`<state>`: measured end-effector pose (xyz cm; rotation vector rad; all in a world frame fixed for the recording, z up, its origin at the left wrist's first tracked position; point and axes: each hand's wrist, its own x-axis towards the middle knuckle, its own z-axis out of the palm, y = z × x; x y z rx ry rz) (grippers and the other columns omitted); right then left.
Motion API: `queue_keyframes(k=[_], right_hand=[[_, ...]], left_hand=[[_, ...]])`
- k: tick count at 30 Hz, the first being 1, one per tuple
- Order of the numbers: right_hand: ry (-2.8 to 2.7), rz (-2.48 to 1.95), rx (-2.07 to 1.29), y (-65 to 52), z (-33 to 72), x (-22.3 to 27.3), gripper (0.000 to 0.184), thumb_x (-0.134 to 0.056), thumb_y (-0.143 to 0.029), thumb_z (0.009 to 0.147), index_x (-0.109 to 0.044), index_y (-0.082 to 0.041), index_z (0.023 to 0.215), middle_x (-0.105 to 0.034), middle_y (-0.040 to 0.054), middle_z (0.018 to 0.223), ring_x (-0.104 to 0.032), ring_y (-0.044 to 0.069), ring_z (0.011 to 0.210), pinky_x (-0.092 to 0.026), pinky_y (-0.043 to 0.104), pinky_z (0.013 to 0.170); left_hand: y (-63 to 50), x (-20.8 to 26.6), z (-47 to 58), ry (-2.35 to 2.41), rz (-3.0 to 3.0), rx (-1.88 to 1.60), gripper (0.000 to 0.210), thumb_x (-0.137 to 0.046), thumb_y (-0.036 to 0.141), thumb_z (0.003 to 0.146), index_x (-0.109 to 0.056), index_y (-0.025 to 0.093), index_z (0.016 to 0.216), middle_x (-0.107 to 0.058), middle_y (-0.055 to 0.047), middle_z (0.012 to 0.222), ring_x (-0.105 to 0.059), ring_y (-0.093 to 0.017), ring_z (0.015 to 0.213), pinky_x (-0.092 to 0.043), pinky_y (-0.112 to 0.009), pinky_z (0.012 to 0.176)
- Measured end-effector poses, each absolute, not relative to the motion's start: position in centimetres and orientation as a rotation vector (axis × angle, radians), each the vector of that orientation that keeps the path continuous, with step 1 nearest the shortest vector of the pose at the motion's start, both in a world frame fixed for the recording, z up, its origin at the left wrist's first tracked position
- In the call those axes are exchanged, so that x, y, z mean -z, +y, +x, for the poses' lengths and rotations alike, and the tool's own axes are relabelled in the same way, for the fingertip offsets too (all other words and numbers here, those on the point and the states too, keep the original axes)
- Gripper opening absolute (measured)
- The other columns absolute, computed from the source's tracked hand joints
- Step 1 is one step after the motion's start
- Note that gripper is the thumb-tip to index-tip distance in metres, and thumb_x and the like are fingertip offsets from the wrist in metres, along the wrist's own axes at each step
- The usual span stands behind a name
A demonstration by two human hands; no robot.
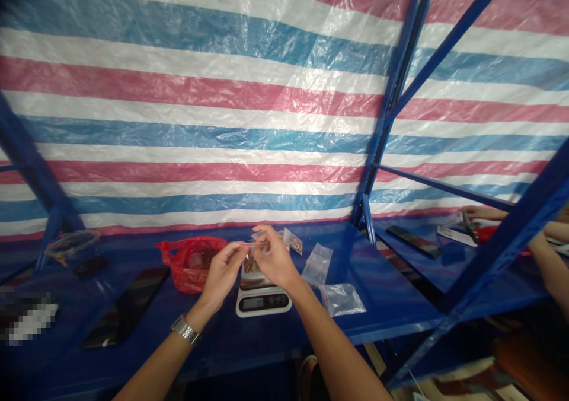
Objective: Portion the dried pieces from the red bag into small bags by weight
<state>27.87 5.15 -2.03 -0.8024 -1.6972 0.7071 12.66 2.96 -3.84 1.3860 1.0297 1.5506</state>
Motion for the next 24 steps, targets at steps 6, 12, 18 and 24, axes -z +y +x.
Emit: queue_keyframes(k=[6,12,18,24], right_hand=[[-1.655,-0.812,-0.742,5.8,27.7,3.1,0.038,-0.063,-0.029,0.087,-0.056,-0.024,0.124,-0.064,-0.0001,0.089,-0.063,0.018,0.08,-0.052,0.032,0.079],[-1.633,-0.779,-0.728,5.7,27.6,3.3,0.042,-0.063,-0.029,0.088,-0.053,-0.025,0.129,-0.065,0.0007,0.092,-0.065,0.017,0.082,-0.053,0.032,0.08],[-1.663,-0.791,-0.751,5.3,27.8,3.2,0.033,-0.063,-0.03,0.089,-0.058,-0.024,0.12,-0.066,0.0002,0.09,-0.066,0.018,0.084,-0.053,0.034,0.084],[-1.621,-0.797,-0.842,5.2,28.5,3.3,0.033,-0.067,-0.027,0.085,-0.062,-0.025,0.117,-0.072,-0.0001,0.085,-0.068,0.02,0.08,-0.053,0.035,0.08]], left_hand=[[3.2,3.8,12.6,1.027,1.433,-1.543,0.034,-0.071,0.051,0.085,-0.073,0.018,0.094,-0.079,-0.008,0.096,-0.074,-0.024,0.095,-0.058,-0.033,0.086],[3.5,4.3,12.3,1.037,1.522,-1.531,0.031,-0.071,0.049,0.087,-0.073,0.019,0.095,-0.078,-0.006,0.096,-0.073,-0.023,0.092,-0.057,-0.032,0.086],[3.6,4.6,12.0,1.046,1.576,-1.486,0.03,-0.068,0.048,0.09,-0.073,0.019,0.096,-0.078,-0.006,0.099,-0.073,-0.022,0.094,-0.055,-0.031,0.086],[3.2,4.6,12.3,1.067,1.522,-1.445,0.033,-0.071,0.052,0.088,-0.075,0.019,0.088,-0.078,-0.005,0.09,-0.072,-0.022,0.088,-0.054,-0.03,0.081]])
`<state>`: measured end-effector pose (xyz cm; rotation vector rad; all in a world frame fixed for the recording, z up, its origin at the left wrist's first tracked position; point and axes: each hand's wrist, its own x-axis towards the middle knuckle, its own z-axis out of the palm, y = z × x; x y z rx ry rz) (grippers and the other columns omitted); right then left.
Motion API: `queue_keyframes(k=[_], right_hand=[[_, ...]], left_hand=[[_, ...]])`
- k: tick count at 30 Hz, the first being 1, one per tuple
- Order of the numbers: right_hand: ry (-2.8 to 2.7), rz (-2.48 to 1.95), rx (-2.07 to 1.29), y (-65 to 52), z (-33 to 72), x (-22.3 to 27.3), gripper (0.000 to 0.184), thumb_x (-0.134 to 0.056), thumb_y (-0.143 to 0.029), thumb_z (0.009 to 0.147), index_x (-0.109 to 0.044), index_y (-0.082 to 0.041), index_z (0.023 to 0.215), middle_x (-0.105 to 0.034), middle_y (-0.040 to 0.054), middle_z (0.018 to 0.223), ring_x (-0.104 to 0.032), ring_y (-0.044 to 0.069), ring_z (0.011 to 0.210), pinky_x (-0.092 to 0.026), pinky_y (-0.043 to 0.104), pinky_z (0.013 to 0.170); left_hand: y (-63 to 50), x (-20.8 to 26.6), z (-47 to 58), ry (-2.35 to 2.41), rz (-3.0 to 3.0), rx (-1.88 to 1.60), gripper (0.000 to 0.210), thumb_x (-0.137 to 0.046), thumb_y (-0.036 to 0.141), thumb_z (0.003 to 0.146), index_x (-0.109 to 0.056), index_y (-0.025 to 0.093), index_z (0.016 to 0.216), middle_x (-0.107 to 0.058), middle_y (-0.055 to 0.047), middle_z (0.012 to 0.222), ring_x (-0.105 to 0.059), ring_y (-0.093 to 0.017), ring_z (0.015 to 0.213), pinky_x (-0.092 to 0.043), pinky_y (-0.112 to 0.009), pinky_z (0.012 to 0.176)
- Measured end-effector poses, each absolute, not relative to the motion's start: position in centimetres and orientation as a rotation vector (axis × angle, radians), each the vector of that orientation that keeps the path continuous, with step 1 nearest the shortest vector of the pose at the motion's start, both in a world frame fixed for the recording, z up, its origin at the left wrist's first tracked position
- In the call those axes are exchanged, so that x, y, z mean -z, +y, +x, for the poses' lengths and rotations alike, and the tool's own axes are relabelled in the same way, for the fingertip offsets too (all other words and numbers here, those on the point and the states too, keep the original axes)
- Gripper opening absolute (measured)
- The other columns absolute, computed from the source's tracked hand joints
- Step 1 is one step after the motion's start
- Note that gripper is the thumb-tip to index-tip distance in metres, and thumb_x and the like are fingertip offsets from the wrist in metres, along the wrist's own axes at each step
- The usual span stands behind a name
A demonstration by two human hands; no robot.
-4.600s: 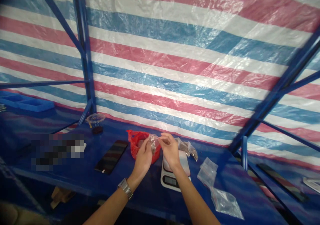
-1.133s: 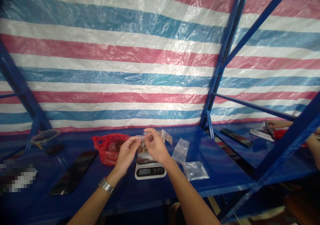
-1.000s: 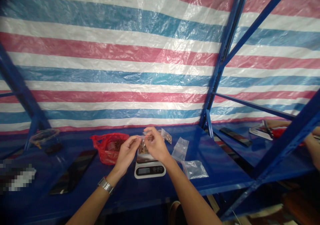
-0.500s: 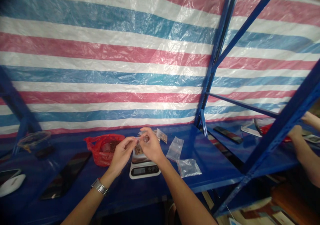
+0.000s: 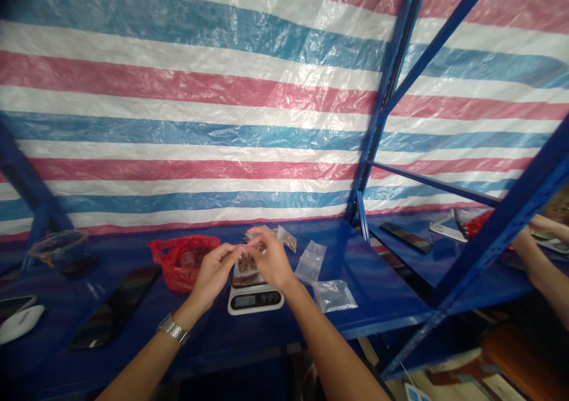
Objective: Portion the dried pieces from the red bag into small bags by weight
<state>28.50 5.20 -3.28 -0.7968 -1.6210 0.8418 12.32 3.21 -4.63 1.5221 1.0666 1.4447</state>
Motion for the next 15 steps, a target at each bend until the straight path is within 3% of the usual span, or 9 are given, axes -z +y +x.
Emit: queue_keyframes(k=[6,11,15], right_hand=[[-1.469,-1.003,-0.569,5.6,30.2,1.7,0.021,-0.061,-0.022,0.083,-0.069,-0.022,0.102,-0.07,0.0015,0.078,-0.067,0.02,0.074,-0.053,0.032,0.073],[-1.142,-1.232,-0.065,7.9,33.5,1.7,0.02,-0.052,-0.027,0.09,-0.068,-0.019,0.1,-0.071,0.0095,0.103,-0.067,0.023,0.095,-0.051,0.037,0.09],[-1.283,-1.504,-0.137,9.9,35.2,5.3,0.027,-0.047,-0.019,0.091,-0.07,-0.017,0.105,-0.07,0.0133,0.11,-0.068,0.025,0.096,-0.052,0.041,0.094]], left_hand=[[3.7,5.1,12.0,1.176,1.27,-1.602,0.053,-0.056,0.065,0.093,-0.074,0.017,0.107,-0.077,-0.011,0.108,-0.073,-0.024,0.098,-0.054,-0.033,0.083],[3.7,3.8,10.1,1.269,1.098,-1.715,0.061,-0.057,0.071,0.088,-0.071,0.014,0.104,-0.077,-0.011,0.095,-0.072,-0.02,0.081,-0.053,-0.029,0.07],[3.2,2.6,9.8,1.28,1.104,-1.744,0.063,-0.058,0.073,0.085,-0.07,0.013,0.098,-0.074,-0.009,0.086,-0.067,-0.016,0.071,-0.051,-0.027,0.064]])
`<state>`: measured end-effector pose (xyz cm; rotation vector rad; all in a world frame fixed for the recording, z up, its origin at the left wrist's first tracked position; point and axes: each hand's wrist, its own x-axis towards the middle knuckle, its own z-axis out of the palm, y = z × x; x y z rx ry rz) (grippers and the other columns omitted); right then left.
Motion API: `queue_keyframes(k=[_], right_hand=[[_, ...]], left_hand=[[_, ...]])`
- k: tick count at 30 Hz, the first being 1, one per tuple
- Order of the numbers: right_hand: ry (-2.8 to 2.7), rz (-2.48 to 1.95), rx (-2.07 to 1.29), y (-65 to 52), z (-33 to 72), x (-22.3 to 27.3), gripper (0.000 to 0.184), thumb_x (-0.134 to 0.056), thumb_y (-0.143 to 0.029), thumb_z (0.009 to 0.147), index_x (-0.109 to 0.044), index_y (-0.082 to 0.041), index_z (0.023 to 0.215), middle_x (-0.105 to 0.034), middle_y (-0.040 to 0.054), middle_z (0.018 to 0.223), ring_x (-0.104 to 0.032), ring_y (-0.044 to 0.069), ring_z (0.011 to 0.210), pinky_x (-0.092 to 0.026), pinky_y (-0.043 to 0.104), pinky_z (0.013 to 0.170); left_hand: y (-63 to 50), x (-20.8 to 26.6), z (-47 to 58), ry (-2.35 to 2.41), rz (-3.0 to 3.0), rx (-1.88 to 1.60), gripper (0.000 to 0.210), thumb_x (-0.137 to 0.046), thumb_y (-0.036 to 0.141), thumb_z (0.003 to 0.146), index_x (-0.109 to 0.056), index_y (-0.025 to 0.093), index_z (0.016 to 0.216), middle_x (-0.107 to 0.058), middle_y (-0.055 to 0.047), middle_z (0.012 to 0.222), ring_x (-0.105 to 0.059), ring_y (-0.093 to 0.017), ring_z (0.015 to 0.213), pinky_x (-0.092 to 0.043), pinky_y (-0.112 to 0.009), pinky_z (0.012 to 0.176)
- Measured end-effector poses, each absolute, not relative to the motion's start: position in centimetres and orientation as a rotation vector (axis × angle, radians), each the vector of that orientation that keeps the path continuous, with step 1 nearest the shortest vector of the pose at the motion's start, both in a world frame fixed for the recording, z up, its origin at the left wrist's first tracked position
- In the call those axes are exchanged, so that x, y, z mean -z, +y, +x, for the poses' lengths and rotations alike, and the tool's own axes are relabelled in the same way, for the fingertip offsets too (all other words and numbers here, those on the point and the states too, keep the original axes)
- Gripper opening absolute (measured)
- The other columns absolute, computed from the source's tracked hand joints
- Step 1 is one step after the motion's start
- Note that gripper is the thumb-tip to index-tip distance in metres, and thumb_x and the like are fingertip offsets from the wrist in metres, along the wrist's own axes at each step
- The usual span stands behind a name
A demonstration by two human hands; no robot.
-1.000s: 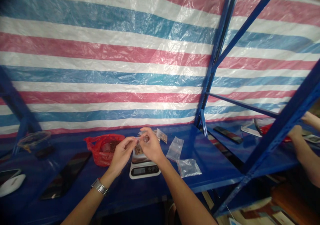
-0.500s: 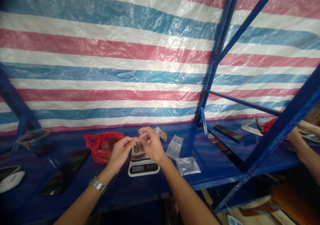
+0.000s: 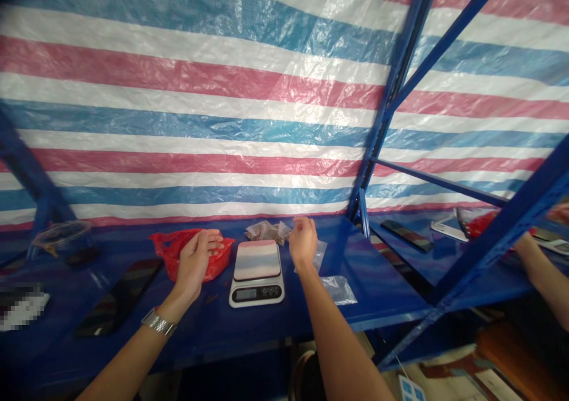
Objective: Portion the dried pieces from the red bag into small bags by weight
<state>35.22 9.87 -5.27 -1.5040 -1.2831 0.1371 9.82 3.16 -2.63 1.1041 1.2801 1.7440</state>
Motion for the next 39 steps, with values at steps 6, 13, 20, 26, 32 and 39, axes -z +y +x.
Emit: queue_keyframes(k=[6,13,20,26,32,39], right_hand=[[-1.705,-1.426,-0.394,11.2,35.9,8.9,0.047,-0.047,0.004,0.079,-0.074,-0.019,0.11,-0.076,0.0084,0.116,-0.069,0.023,0.115,-0.05,0.038,0.106],[-1.94,-1.443,-0.327,10.7,36.8,8.3,0.08,-0.041,0.01,0.07,-0.056,-0.015,0.145,-0.06,0.0117,0.148,-0.053,0.022,0.14,-0.036,0.038,0.121],[-2.121,-1.728,-0.213,7.2,41.8,5.3,0.034,-0.058,-0.015,0.089,-0.071,-0.017,0.12,-0.072,0.0137,0.123,-0.065,0.03,0.12,-0.045,0.04,0.107],[-2.274,-1.722,-0.355,4.5,42.9,5.9,0.026,-0.075,-0.022,0.08,-0.072,-0.018,0.105,-0.072,0.011,0.109,-0.068,0.026,0.098,-0.048,0.032,0.085],[-2.143,-1.673,-0.318,4.2,42.5,6.8,0.014,-0.066,-0.028,0.091,-0.074,-0.02,0.1,-0.073,0.0084,0.103,-0.069,0.024,0.093,-0.047,0.032,0.084],[-1.938,-1.386,-0.572,4.2,43.6,6.6,0.032,-0.066,-0.037,0.092,-0.069,-0.02,0.119,-0.073,0.0095,0.109,-0.068,0.023,0.095,-0.053,0.035,0.088]], left_hand=[[3.3,2.9,9.9,1.294,1.176,-1.741,0.062,-0.056,0.075,0.086,-0.07,0.015,0.095,-0.073,-0.007,0.082,-0.065,-0.015,0.069,-0.051,-0.026,0.063],[3.5,3.3,9.7,1.312,1.245,-1.728,0.058,-0.054,0.072,0.088,-0.068,0.016,0.095,-0.071,-0.006,0.081,-0.065,-0.017,0.069,-0.052,-0.028,0.065],[3.4,3.8,9.6,1.346,1.454,-1.695,0.047,-0.048,0.06,0.097,-0.068,0.017,0.097,-0.069,-0.004,0.081,-0.064,-0.018,0.074,-0.052,-0.03,0.073],[2.6,3.8,10.5,1.408,1.71,-1.578,0.041,-0.043,0.051,0.102,-0.069,0.02,0.099,-0.07,-0.004,0.088,-0.065,-0.018,0.081,-0.052,-0.03,0.08],[1.6,4.7,11.4,1.334,1.999,-1.393,0.035,-0.045,0.046,0.103,-0.071,0.022,0.101,-0.073,-0.004,0.093,-0.069,-0.02,0.089,-0.053,-0.031,0.086],[1.8,5.1,12.0,1.337,1.916,-1.396,0.04,-0.044,0.05,0.102,-0.072,0.021,0.096,-0.07,-0.004,0.083,-0.067,-0.02,0.08,-0.054,-0.03,0.078]])
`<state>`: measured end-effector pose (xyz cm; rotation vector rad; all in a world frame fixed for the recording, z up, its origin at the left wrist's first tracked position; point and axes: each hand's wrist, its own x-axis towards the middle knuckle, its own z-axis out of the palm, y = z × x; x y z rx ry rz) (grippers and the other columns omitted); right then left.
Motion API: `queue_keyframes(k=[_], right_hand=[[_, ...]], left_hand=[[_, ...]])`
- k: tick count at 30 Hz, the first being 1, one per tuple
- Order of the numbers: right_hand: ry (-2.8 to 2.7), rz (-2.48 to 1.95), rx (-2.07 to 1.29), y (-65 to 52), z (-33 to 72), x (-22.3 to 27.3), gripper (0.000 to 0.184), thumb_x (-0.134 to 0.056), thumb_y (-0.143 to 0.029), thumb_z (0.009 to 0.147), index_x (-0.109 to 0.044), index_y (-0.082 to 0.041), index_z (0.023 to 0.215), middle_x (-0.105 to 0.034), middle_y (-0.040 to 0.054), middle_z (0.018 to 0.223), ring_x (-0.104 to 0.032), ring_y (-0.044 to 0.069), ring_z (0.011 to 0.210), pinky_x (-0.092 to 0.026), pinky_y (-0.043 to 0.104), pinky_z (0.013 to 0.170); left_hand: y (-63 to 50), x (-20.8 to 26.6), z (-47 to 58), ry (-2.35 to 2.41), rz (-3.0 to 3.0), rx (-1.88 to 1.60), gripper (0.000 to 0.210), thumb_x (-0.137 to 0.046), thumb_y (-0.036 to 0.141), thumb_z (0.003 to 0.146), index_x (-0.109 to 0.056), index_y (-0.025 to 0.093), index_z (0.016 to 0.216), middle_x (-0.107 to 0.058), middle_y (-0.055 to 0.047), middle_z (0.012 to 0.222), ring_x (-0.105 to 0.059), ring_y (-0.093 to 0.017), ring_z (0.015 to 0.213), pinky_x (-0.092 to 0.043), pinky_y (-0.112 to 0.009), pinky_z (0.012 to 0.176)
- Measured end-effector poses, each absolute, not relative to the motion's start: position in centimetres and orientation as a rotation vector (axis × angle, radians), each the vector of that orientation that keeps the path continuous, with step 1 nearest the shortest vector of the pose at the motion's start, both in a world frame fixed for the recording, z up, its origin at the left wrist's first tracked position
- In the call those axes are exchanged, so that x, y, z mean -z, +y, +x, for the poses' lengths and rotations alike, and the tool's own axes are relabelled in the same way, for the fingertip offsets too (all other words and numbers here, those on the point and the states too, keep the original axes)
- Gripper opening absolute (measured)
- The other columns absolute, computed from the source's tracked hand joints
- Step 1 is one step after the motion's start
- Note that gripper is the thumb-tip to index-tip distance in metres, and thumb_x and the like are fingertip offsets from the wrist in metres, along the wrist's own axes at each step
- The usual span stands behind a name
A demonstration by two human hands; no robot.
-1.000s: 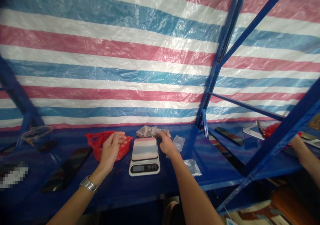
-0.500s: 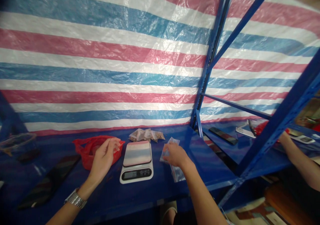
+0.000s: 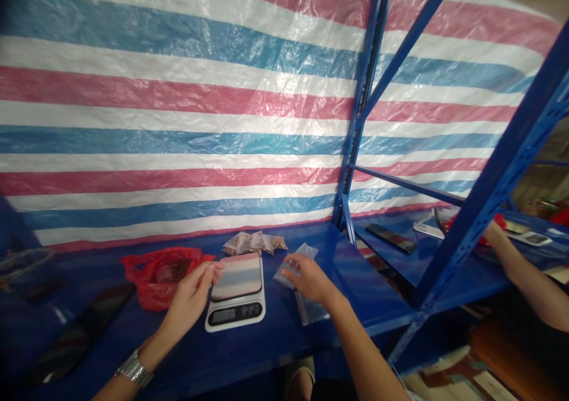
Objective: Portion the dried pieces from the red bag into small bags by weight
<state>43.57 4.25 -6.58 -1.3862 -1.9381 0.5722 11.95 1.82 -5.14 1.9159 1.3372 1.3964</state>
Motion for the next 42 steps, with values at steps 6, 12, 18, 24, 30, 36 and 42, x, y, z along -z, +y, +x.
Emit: queue_keyframes(k=[6,12,18,24,30,36,42], right_hand=[[-2.103,-1.5,-0.496,4.1,42.9,7.0,0.029,-0.076,-0.027,0.082,-0.072,-0.02,0.11,-0.072,0.0056,0.099,-0.067,0.021,0.087,-0.05,0.032,0.082],[-2.063,-1.511,-0.589,5.0,42.6,8.4,0.037,-0.07,-0.022,0.083,-0.069,-0.02,0.12,-0.071,0.003,0.091,-0.065,0.018,0.075,-0.048,0.028,0.07],[-1.953,-1.512,-0.566,4.9,41.9,6.6,0.037,-0.056,-0.017,0.086,-0.067,-0.019,0.122,-0.072,0.0028,0.088,-0.064,0.017,0.07,-0.049,0.028,0.069],[-1.827,-1.186,-0.643,2.9,36.8,2.8,0.037,-0.056,-0.028,0.09,-0.062,-0.023,0.126,-0.068,0.0012,0.089,-0.061,0.015,0.068,-0.051,0.028,0.066],[-1.858,-0.935,-0.739,0.6,31.4,0.7,0.046,-0.055,-0.015,0.083,-0.06,-0.026,0.128,-0.06,-0.0028,0.081,-0.06,0.015,0.071,-0.05,0.027,0.069],[-1.789,-1.013,-0.662,1.6,29.7,0.5,0.052,-0.056,-0.014,0.076,-0.059,-0.025,0.127,-0.056,-0.0046,0.076,-0.056,0.016,0.069,-0.048,0.029,0.07],[-1.663,-0.881,-0.716,3.0,26.7,0.2,0.033,-0.058,-0.031,0.09,-0.059,-0.022,0.122,-0.06,-0.0023,0.081,-0.057,0.015,0.069,-0.047,0.028,0.069]], left_hand=[[1.6,5.0,12.3,1.336,1.87,-1.411,0.039,-0.049,0.052,0.099,-0.074,0.022,0.093,-0.071,-0.005,0.082,-0.067,-0.022,0.079,-0.054,-0.032,0.077],[1.2,4.9,12.8,1.289,1.828,-1.425,0.038,-0.051,0.051,0.098,-0.075,0.023,0.091,-0.072,-0.005,0.08,-0.067,-0.022,0.075,-0.055,-0.032,0.074],[0.9,5.1,12.8,1.298,2.052,-1.364,0.027,-0.053,0.041,0.1,-0.074,0.025,0.105,-0.075,-0.007,0.109,-0.07,-0.023,0.099,-0.056,-0.035,0.091],[0.2,5.7,14.8,1.237,2.328,-1.339,0.07,-0.072,0.036,0.09,-0.043,0.032,0.153,-0.054,-0.011,0.151,-0.052,-0.029,0.141,-0.043,-0.048,0.119],[0.7,6.7,14.9,1.268,2.322,-1.466,0.078,-0.071,0.025,0.088,-0.035,0.029,0.157,-0.056,-0.014,0.151,-0.053,-0.033,0.14,-0.043,-0.057,0.116],[0.3,4.6,12.6,1.299,2.349,-1.493,0.047,-0.067,0.023,0.089,-0.061,0.027,0.135,-0.069,-0.01,0.133,-0.061,-0.031,0.127,-0.046,-0.052,0.113],[1.0,2.6,9.4,1.502,2.067,-1.613,0.034,-0.065,0.036,0.093,-0.068,0.025,0.124,-0.074,-0.01,0.123,-0.068,-0.028,0.115,-0.05,-0.043,0.103]])
